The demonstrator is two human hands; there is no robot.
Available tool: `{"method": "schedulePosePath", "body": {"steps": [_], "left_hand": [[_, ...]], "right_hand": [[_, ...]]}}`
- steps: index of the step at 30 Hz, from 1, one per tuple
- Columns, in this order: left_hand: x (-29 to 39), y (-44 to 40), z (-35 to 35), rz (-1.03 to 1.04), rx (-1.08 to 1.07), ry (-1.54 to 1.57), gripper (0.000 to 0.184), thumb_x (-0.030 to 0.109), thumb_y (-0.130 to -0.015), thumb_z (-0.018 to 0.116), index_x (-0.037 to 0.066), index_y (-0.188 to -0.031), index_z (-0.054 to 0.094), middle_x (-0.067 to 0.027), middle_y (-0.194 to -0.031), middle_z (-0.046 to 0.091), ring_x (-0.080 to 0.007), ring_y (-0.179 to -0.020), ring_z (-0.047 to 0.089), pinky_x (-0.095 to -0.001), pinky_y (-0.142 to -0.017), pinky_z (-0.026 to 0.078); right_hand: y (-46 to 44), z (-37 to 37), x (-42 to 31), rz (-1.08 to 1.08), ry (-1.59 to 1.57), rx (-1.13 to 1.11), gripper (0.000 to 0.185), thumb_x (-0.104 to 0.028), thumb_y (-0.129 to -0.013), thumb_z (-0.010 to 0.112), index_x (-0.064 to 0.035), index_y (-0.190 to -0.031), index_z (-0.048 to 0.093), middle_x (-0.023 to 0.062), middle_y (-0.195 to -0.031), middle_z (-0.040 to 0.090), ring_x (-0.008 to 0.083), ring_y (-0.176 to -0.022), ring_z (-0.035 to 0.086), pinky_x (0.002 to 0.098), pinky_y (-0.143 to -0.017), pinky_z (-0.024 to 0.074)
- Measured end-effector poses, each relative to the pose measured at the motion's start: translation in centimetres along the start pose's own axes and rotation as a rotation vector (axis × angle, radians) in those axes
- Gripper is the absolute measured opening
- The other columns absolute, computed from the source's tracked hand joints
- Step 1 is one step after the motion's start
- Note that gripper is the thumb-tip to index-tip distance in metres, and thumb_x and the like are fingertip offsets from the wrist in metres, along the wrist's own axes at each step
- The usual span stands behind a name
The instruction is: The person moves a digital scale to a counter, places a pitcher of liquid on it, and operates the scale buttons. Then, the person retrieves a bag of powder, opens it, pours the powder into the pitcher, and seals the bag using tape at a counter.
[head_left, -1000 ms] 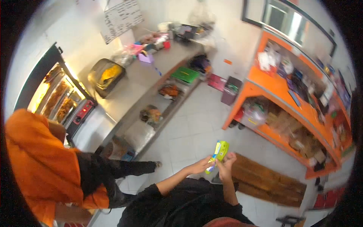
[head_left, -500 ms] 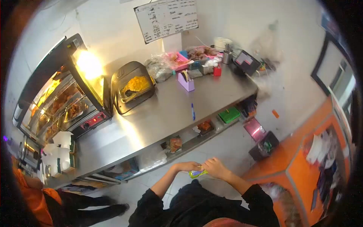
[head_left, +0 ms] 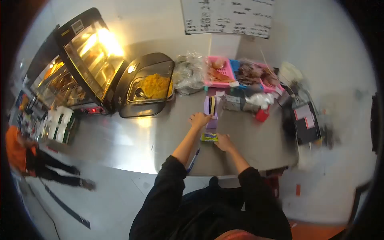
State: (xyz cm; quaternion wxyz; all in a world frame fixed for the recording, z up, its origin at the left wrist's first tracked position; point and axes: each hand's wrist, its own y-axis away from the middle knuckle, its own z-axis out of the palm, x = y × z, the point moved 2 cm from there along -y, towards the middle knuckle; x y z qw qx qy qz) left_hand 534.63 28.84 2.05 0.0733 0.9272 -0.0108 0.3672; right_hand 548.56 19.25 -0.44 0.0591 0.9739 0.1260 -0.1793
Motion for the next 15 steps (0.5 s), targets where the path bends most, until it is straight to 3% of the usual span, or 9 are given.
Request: {"method": "schedulePosePath", "body": {"steps": [2,4,6,8,10,12,15], "left_hand": [[0.1,-2.5,2.1,-0.17,-0.04,0.166,0.033,0.033,-0.075,0.055,0.002,-0.083,0.063,-0.0127,-0.074,0.061,-0.0219,-0.07,0.056,-0.0305,-0.069,0.042],[0.0,-2.7,2.6,-0.182,0.053,0.315,0.029,0.029,-0.074,0.056,0.002,-0.08,0.063,-0.0119,-0.071,0.061,-0.02,-0.068,0.056,-0.0286,-0.068,0.041],[0.7,-0.9,2.7,-0.068,0.278,0.395,0.026,0.026,-0.075,0.056,0.002,-0.079,0.063,-0.0112,-0.074,0.061,-0.0177,-0.069,0.054,-0.0274,-0.068,0.041],[4.3,6.5,-0.7,0.154,0.376,0.568,0.026,0.026,-0.078,0.054,0.001,-0.079,0.062,-0.0075,-0.077,0.059,-0.0153,-0.072,0.054,-0.0287,-0.068,0.041],[2.8,11.9,1.9,0.029,0.18,0.71,0.025,0.025,-0.08,0.051,0.001,-0.079,0.06,-0.0052,-0.078,0.058,-0.0148,-0.075,0.054,-0.0291,-0.07,0.04],[2.3,15.3,4.0,-0.208,0.083,0.683,0.022,0.02,-0.081,0.049,0.0,-0.081,0.058,-0.0064,-0.076,0.057,-0.0153,-0.074,0.055,-0.0273,-0.067,0.042],[-4.1,11.8,10.0,-0.332,0.077,0.826,0.019,0.017,-0.08,0.05,0.0,-0.076,0.057,-0.005,-0.069,0.059,-0.0147,-0.059,0.055,-0.0267,-0.057,0.044]], "right_hand": [[-3.2,-0.3,1.5,-0.033,0.004,-0.103,0.037,-0.026,-0.072,0.055,-0.0024,-0.099,0.046,0.0196,-0.096,0.053,0.0317,-0.093,0.05,0.0476,-0.081,0.0328],[-5.3,-1.2,2.0,-0.069,-0.023,-0.221,0.038,-0.029,-0.073,0.055,-0.002,-0.099,0.047,0.0196,-0.098,0.052,0.0316,-0.094,0.049,0.0461,-0.08,0.0349],[-6.0,-1.5,2.2,0.005,-0.087,-0.323,0.038,-0.031,-0.073,0.055,-0.0008,-0.096,0.049,0.0194,-0.097,0.053,0.0325,-0.093,0.049,0.043,-0.079,0.0367],[-6.4,-1.0,2.6,0.008,-0.169,-0.325,0.039,-0.032,-0.073,0.055,0.0004,-0.094,0.051,0.0191,-0.093,0.054,0.0323,-0.09,0.051,0.0396,-0.077,0.0389],[-7.0,-0.6,3.8,-0.055,-0.28,-0.232,0.039,-0.032,-0.073,0.057,0.0016,-0.092,0.052,0.0187,-0.087,0.056,0.0308,-0.084,0.054,0.0359,-0.073,0.0416],[-7.5,-1.6,4.1,-0.096,-0.461,-0.325,0.036,-0.029,-0.072,0.058,0.0021,-0.089,0.053,0.0148,-0.08,0.057,0.0249,-0.075,0.056,0.033,-0.067,0.0428],[-8.3,-2.9,4.9,-0.143,-0.699,-0.633,0.032,-0.027,-0.073,0.06,0.0018,-0.087,0.055,0.0074,-0.074,0.057,0.0156,-0.067,0.054,0.0281,-0.06,0.0434]]}}
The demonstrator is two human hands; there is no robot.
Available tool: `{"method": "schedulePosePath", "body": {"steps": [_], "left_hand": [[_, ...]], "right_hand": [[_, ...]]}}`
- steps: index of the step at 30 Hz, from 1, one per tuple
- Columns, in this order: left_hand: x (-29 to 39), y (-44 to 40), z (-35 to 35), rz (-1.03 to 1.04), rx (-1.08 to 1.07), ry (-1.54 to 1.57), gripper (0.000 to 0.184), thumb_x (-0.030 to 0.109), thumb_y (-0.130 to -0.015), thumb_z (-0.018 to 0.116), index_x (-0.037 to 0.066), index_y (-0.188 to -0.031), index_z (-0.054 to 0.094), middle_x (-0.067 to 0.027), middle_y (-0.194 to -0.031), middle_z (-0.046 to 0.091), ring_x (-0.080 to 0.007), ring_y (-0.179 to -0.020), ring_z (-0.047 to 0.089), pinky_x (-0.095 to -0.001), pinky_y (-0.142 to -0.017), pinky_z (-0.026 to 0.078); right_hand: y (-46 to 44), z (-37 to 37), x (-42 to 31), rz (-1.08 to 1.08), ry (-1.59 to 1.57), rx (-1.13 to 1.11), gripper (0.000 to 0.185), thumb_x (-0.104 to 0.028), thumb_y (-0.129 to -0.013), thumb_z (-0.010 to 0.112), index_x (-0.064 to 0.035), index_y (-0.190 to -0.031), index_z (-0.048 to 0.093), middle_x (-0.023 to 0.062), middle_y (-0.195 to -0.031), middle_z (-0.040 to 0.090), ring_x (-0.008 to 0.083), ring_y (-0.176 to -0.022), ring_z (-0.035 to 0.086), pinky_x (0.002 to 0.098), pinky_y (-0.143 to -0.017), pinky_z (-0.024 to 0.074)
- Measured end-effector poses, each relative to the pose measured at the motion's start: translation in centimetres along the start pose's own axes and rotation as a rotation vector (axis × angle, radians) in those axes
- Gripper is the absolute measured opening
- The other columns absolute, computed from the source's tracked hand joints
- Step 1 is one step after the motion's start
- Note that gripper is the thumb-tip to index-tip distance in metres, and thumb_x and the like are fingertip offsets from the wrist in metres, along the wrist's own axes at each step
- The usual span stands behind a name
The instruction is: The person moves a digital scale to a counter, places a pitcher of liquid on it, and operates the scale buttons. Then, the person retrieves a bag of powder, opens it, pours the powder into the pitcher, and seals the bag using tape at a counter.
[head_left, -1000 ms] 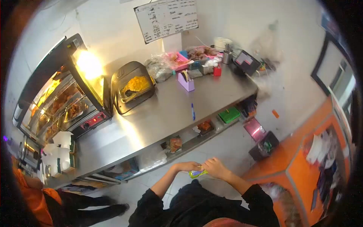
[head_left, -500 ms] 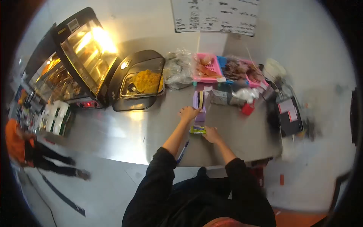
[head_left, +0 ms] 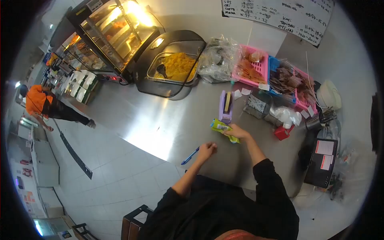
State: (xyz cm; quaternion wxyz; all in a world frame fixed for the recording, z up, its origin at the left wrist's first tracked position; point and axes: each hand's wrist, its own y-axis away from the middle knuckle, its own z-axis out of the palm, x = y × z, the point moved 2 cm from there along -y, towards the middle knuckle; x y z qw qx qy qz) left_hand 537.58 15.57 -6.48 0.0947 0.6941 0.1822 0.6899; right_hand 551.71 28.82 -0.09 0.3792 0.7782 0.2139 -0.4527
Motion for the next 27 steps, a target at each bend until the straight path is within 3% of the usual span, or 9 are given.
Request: {"method": "schedulePosePath", "body": {"steps": [2,7,10,13,16,19,24,27], "left_hand": [[3.0,-2.8,1.0,-0.079,-0.056,0.055,0.02,0.019,-0.08,0.05,0.001,-0.074,0.056,-0.0042,-0.067,0.059,-0.0142,-0.054,0.056,-0.0259,-0.053,0.044],[4.1,-8.2,3.5,0.333,-0.172,0.505,0.025,0.024,-0.08,0.051,0.001,-0.089,0.057,-0.0105,-0.077,0.06,-0.0176,-0.068,0.059,-0.0277,-0.06,0.047],[3.7,-10.0,3.7,-0.145,-0.28,0.396,0.035,0.029,-0.08,0.051,0.002,-0.103,0.052,-0.0118,-0.089,0.058,-0.018,-0.079,0.057,-0.0284,-0.07,0.046],[6.0,-8.2,3.0,-0.047,-0.388,0.449,0.046,0.037,-0.079,0.051,-0.002,-0.103,0.05,-0.0163,-0.101,0.053,-0.0215,-0.09,0.054,-0.0324,-0.08,0.042],[7.6,-6.6,2.2,-0.181,-0.329,0.53,0.045,0.039,-0.079,0.051,-0.003,-0.093,0.056,-0.0167,-0.097,0.054,-0.022,-0.087,0.053,-0.0315,-0.074,0.042],[8.3,-5.6,3.2,-0.145,0.043,0.075,0.035,0.038,-0.074,0.058,0.004,-0.08,0.064,-0.0129,-0.101,0.054,-0.0213,-0.083,0.054,-0.0311,-0.07,0.042],[8.0,-5.2,5.2,0.482,0.546,-0.34,0.023,0.025,-0.071,0.061,0.002,-0.073,0.062,-0.015,-0.088,0.054,-0.0254,-0.073,0.055,-0.0321,-0.062,0.042],[8.7,-5.3,5.2,0.668,0.643,-0.377,0.021,0.021,-0.07,0.06,0.0,-0.069,0.058,-0.0155,-0.083,0.055,-0.0275,-0.068,0.054,-0.0317,-0.058,0.043]], "right_hand": [[-0.3,-1.4,0.2,0.03,-0.086,-0.195,0.028,-0.024,-0.074,0.06,0.0008,-0.086,0.055,0.0034,-0.071,0.055,0.0107,-0.064,0.052,0.0249,-0.056,0.0429],[0.1,-2.9,-0.6,0.189,-0.085,-0.493,0.022,-0.022,-0.076,0.059,-0.0018,-0.082,0.054,0.0003,-0.067,0.052,0.0071,-0.057,0.049,0.0221,-0.051,0.0415],[3.5,-1.7,-2.9,0.158,-0.06,-0.757,0.03,-0.024,-0.075,0.06,-0.0007,-0.092,0.053,0.0013,-0.071,0.053,0.0089,-0.059,0.049,0.0232,-0.049,0.0415],[7.1,2.6,-0.2,0.152,0.032,-1.034,0.032,-0.025,-0.075,0.059,-0.0011,-0.095,0.053,0.0016,-0.076,0.054,0.0101,-0.065,0.05,0.0251,-0.056,0.0421],[9.8,4.9,2.8,0.16,0.053,-1.086,0.031,-0.024,-0.075,0.059,-0.0004,-0.096,0.052,0.0011,-0.078,0.054,0.0108,-0.07,0.049,0.0262,-0.062,0.0415],[10.0,4.8,3.6,0.215,0.044,-1.035,0.034,-0.024,-0.075,0.06,-0.0003,-0.097,0.052,0.0013,-0.078,0.055,0.0104,-0.071,0.049,0.025,-0.062,0.0409],[9.7,3.7,4.3,0.316,-0.021,-0.911,0.036,-0.026,-0.074,0.061,-0.0003,-0.098,0.051,0.0012,-0.079,0.055,0.0093,-0.069,0.049,0.0235,-0.06,0.0412],[11.2,3.8,0.8,0.102,-0.057,-0.94,0.033,-0.024,-0.074,0.061,-0.0007,-0.095,0.052,0.0014,-0.079,0.055,0.0087,-0.07,0.049,0.0232,-0.06,0.0413]]}}
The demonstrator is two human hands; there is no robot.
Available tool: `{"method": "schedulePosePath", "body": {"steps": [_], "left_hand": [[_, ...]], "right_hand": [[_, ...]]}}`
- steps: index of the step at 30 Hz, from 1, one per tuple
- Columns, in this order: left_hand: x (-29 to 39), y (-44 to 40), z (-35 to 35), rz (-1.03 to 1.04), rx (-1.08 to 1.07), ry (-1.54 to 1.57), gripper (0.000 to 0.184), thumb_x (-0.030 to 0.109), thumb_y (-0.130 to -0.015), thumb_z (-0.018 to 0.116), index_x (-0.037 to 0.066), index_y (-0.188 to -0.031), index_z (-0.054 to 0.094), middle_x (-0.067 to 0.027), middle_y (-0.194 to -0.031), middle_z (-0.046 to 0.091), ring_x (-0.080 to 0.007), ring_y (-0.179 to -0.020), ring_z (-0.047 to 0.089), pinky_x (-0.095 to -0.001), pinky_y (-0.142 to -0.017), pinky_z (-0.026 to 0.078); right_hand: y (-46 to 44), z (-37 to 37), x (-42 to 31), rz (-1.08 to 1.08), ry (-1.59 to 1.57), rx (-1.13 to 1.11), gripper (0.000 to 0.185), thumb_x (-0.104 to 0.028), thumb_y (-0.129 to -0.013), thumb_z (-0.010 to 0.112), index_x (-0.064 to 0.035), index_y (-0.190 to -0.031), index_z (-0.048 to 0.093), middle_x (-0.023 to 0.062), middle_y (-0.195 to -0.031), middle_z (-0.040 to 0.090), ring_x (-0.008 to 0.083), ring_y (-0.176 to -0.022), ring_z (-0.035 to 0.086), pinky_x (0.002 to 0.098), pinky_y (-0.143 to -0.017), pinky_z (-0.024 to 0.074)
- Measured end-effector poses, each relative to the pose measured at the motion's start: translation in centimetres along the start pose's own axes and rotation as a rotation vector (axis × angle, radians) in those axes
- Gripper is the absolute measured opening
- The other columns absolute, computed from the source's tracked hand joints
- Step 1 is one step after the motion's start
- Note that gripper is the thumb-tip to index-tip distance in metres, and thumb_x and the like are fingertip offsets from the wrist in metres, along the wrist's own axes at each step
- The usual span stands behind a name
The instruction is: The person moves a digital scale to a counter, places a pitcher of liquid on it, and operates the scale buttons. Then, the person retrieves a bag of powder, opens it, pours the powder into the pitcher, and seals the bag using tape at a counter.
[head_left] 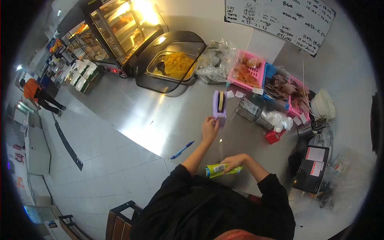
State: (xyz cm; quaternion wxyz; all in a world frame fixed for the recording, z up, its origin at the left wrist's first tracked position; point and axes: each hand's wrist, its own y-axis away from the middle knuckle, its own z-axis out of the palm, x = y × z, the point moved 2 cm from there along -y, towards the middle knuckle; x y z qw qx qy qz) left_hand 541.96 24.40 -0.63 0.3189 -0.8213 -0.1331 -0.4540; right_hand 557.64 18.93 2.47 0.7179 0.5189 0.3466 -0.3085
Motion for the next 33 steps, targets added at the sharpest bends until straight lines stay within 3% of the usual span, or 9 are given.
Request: {"method": "schedulePosePath", "body": {"steps": [4,9,12,15,18,21,26,29,33], "left_hand": [[-3.5,0.0,0.2,-0.352,-0.234,-0.022,0.022,0.02,-0.073,0.059,-0.001,-0.071,0.054,-0.011,-0.074,0.057,-0.025,-0.066,0.056,-0.0327,-0.057,0.043],[-4.4,-0.2,-2.7,-0.791,-0.321,0.852,0.023,0.023,-0.076,0.057,0.001,-0.081,0.052,-0.0038,-0.073,0.056,-0.0165,-0.071,0.057,-0.0282,-0.064,0.045],[-0.2,-2.6,-8.3,-0.853,-0.309,1.042,0.021,0.022,-0.078,0.056,0.003,-0.087,0.051,-0.0036,-0.083,0.055,-0.0149,-0.078,0.056,-0.0258,-0.069,0.044],[4.6,-5.2,-15.4,-0.763,-0.253,1.144,0.018,0.019,-0.079,0.054,0.005,-0.091,0.05,-0.004,-0.091,0.052,-0.0146,-0.084,0.054,-0.0253,-0.072,0.044],[6.9,-7.0,-22.3,-0.589,-0.238,1.052,0.017,0.016,-0.08,0.053,0.006,-0.092,0.05,-0.0038,-0.093,0.052,-0.0143,-0.084,0.054,-0.0257,-0.072,0.044],[7.6,-9.0,-29.6,-0.348,-0.19,0.861,0.015,0.012,-0.079,0.053,0.004,-0.092,0.051,-0.0045,-0.091,0.052,-0.0159,-0.081,0.054,-0.0269,-0.071,0.045],[6.4,-10.8,-45.2,-0.045,0.039,0.348,0.012,0.003,-0.077,0.052,0.001,-0.089,0.052,-0.0048,-0.081,0.053,-0.0104,-0.07,0.052,-0.0225,-0.062,0.044],[3.7,-8.9,-50.7,-0.057,-0.144,0.314,0.011,0.002,-0.077,0.051,0.0,-0.088,0.052,-0.0037,-0.08,0.053,-0.0091,-0.066,0.051,-0.0216,-0.06,0.044],[0.3,-7.1,-53.0,-0.213,-0.481,0.257,0.012,0.005,-0.078,0.051,0.002,-0.089,0.053,-0.0053,-0.088,0.052,-0.0115,-0.076,0.054,-0.0225,-0.06,0.049]], "right_hand": [[0.5,0.5,-1.6,-0.017,0.261,0.184,0.032,-0.022,-0.071,0.061,-0.0012,-0.094,0.051,0.0076,-0.08,0.056,0.0163,-0.074,0.052,0.0283,-0.065,0.042],[4.2,0.4,-8.5,-0.003,0.954,0.72,0.036,-0.022,-0.064,0.064,-0.0044,-0.091,0.05,0.0128,-0.082,0.054,0.0285,-0.077,0.052,0.0362,-0.074,0.0368],[5.6,0.4,-14.0,-0.339,1.032,0.997,0.036,-0.018,-0.058,0.067,-0.0046,-0.088,0.05,0.0124,-0.085,0.054,0.029,-0.081,0.051,0.0357,-0.072,0.0366],[5.2,-0.7,-17.5,-0.52,0.992,1.216,0.038,-0.016,-0.055,0.067,-0.0063,-0.088,0.05,0.0109,-0.085,0.053,0.0274,-0.083,0.05,0.0343,-0.074,0.0357],[2.7,-2.3,-19.7,-0.523,0.633,1.095,0.038,-0.017,-0.056,0.067,-0.0066,-0.088,0.05,0.0108,-0.084,0.053,0.0271,-0.081,0.05,0.0339,-0.076,0.0345],[-2.0,-0.1,-26.6,-0.706,1.155,1.014,0.036,-0.017,-0.056,0.067,-0.006,-0.085,0.049,0.0108,-0.081,0.053,0.0275,-0.08,0.051,0.0347,-0.076,0.0346],[-10.9,-3.3,-33.1,-0.393,1.163,1.097,0.028,-0.015,-0.058,0.065,-0.0055,-0.076,0.046,0.0129,-0.074,0.056,0.0292,-0.075,0.054,0.0361,-0.07,0.0376],[-17.2,-4.3,-38.5,-0.443,1.013,1.289,0.026,-0.014,-0.059,0.061,-0.0027,-0.077,0.045,0.0161,-0.07,0.056,0.0331,-0.067,0.054,0.0394,-0.061,0.0399],[-28.8,-0.1,-45.5,-0.587,1.257,1.134,0.021,-0.017,-0.063,0.058,-0.0043,-0.076,0.046,0.0129,-0.067,0.055,0.0304,-0.068,0.054,0.0391,-0.059,0.0397]]}}
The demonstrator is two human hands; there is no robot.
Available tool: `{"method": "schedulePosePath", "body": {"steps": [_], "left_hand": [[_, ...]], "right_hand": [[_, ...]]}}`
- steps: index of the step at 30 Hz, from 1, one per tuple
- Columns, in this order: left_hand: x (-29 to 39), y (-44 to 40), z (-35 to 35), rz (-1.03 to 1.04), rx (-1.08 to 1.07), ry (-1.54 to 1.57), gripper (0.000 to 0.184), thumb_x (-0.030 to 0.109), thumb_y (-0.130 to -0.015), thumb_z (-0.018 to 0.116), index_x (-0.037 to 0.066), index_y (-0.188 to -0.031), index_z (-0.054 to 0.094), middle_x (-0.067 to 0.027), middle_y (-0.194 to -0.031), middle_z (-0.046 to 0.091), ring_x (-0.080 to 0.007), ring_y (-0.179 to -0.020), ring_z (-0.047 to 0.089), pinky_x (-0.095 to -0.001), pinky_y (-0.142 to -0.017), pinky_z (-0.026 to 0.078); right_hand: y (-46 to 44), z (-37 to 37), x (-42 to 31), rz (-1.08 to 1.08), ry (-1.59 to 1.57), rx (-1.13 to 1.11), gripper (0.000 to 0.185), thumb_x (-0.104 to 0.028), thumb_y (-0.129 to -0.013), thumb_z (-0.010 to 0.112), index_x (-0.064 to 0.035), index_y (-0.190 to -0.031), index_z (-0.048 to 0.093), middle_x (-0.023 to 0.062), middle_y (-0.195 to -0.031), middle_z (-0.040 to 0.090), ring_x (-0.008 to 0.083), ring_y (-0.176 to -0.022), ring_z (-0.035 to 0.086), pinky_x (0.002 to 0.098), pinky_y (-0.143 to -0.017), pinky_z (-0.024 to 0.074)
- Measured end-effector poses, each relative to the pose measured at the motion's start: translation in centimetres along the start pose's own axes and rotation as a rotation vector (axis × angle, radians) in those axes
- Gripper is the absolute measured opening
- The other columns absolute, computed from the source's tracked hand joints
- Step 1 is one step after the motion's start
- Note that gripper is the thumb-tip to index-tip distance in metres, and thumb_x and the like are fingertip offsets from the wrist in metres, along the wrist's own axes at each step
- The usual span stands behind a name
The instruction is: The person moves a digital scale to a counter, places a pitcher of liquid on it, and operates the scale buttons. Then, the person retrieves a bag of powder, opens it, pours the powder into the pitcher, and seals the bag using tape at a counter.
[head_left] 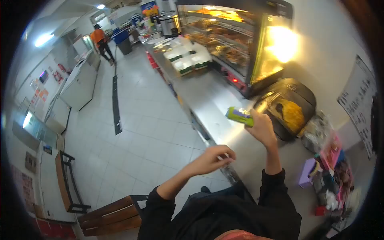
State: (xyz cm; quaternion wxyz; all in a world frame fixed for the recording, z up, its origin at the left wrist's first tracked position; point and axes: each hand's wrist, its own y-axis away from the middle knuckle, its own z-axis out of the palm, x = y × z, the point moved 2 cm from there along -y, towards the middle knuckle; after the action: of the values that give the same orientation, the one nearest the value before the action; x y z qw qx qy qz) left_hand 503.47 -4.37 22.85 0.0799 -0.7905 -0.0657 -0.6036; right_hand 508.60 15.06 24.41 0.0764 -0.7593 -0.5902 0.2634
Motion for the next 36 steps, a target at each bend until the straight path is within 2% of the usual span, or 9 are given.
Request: {"method": "schedulePosePath", "body": {"steps": [5,7,12,16,22,25,28,32,36], "left_hand": [[-2.3,0.3,-10.7,0.23,0.521,-0.165,0.01,0.003,-0.076,0.054,0.001,-0.086,0.055,-0.0072,-0.082,0.054,-0.0134,-0.074,0.055,-0.0245,-0.063,0.048],[-4.6,0.4,-16.3,0.254,0.719,-0.282,0.01,0.002,-0.075,0.054,0.0,-0.084,0.056,-0.0082,-0.082,0.055,-0.0142,-0.076,0.056,-0.0255,-0.065,0.048],[-10.4,-0.4,-29.1,0.025,0.628,-0.09,0.018,0.005,-0.072,0.059,0.001,-0.09,0.055,-0.0056,-0.072,0.059,-0.0131,-0.072,0.058,-0.0221,-0.066,0.046],[-15.5,-3.1,-40.7,-0.164,0.501,0.377,0.041,0.009,-0.073,0.059,0.005,-0.109,0.04,-0.0098,-0.077,0.058,-0.0131,-0.071,0.057,-0.0242,-0.061,0.047],[-27.4,-3.5,-51.8,-0.124,0.394,1.667,0.022,0.011,-0.079,0.047,0.005,-0.101,0.045,-0.0096,-0.096,0.053,-0.0171,-0.083,0.055,-0.0296,-0.069,0.047],[-30.9,-3.8,-56.9,0.156,0.66,1.574,0.022,0.007,-0.08,0.042,0.005,-0.102,0.045,-0.0076,-0.098,0.052,-0.0184,-0.089,0.052,-0.03,-0.078,0.043],[-31.9,-3.5,-63.7,0.128,1.081,1.23,0.024,0.01,-0.079,0.043,0.003,-0.102,0.045,-0.0081,-0.102,0.05,-0.0187,-0.094,0.049,-0.0296,-0.084,0.039],[-35.2,-2.5,-73.5,0.302,1.199,1.288,0.03,0.011,-0.077,0.048,-0.002,-0.105,0.044,-0.0087,-0.104,0.049,-0.0175,-0.098,0.046,-0.0296,-0.087,0.035],[-38.0,-3.9,-85.1,0.122,1.295,0.857,0.029,0.011,-0.08,0.05,-0.002,-0.106,0.044,-0.006,-0.103,0.05,-0.0125,-0.095,0.046,-0.0264,-0.085,0.034]], "right_hand": [[-6.0,11.1,-9.4,-0.376,-0.363,-0.188,0.024,-0.019,-0.059,0.062,-0.0053,-0.073,0.048,0.0118,-0.064,0.053,0.0316,-0.065,0.053,0.0387,-0.057,0.0376],[-7.6,14.8,-11.1,-0.357,-0.197,-0.333,0.029,-0.022,-0.061,0.063,-0.0071,-0.081,0.049,0.0082,-0.07,0.054,0.0249,-0.07,0.053,0.0361,-0.062,0.0336],[-15.9,21.5,-13.5,-0.567,-0.274,-0.08,0.039,-0.02,-0.052,0.07,-0.0096,-0.083,0.049,0.0031,-0.07,0.048,0.0185,-0.066,0.049,0.0321,-0.063,0.0335],[-26.3,25.8,-14.9,-0.496,-0.385,0.03,0.048,-0.021,-0.052,0.071,-0.0102,-0.094,0.05,0.0015,-0.07,0.049,0.0177,-0.066,0.049,0.0318,-0.065,0.0334],[-42.0,34.6,-18.6,-0.613,-0.659,-0.222,0.056,-0.019,-0.061,0.065,-0.0155,-0.113,0.045,0.0025,-0.08,0.055,0.019,-0.076,0.053,0.0322,-0.066,0.0331],[-49.0,39.9,-21.5,-0.585,-0.735,-0.323,0.053,-0.016,-0.06,0.064,-0.0102,-0.11,0.046,0.0083,-0.088,0.057,0.0241,-0.082,0.054,0.032,-0.069,0.0369],[-55.6,47.3,-24.8,-0.576,-0.718,-0.39,0.05,-0.015,-0.061,0.064,-0.0079,-0.107,0.047,0.0109,-0.09,0.057,0.0255,-0.083,0.054,0.0329,-0.07,0.0379],[-63.3,56.7,-29.5,-0.612,-0.389,-0.299,0.051,-0.012,-0.062,0.061,-0.0038,-0.108,0.042,0.0092,-0.09,0.053,0.0247,-0.083,0.05,0.0324,-0.071,0.0322],[-71.2,63.4,-34.8,-0.563,-0.2,-0.078,0.053,-0.01,-0.061,0.059,-0.0003,-0.11,0.039,0.0108,-0.09,0.049,0.0261,-0.082,0.047,0.0305,-0.072,0.0301]]}}
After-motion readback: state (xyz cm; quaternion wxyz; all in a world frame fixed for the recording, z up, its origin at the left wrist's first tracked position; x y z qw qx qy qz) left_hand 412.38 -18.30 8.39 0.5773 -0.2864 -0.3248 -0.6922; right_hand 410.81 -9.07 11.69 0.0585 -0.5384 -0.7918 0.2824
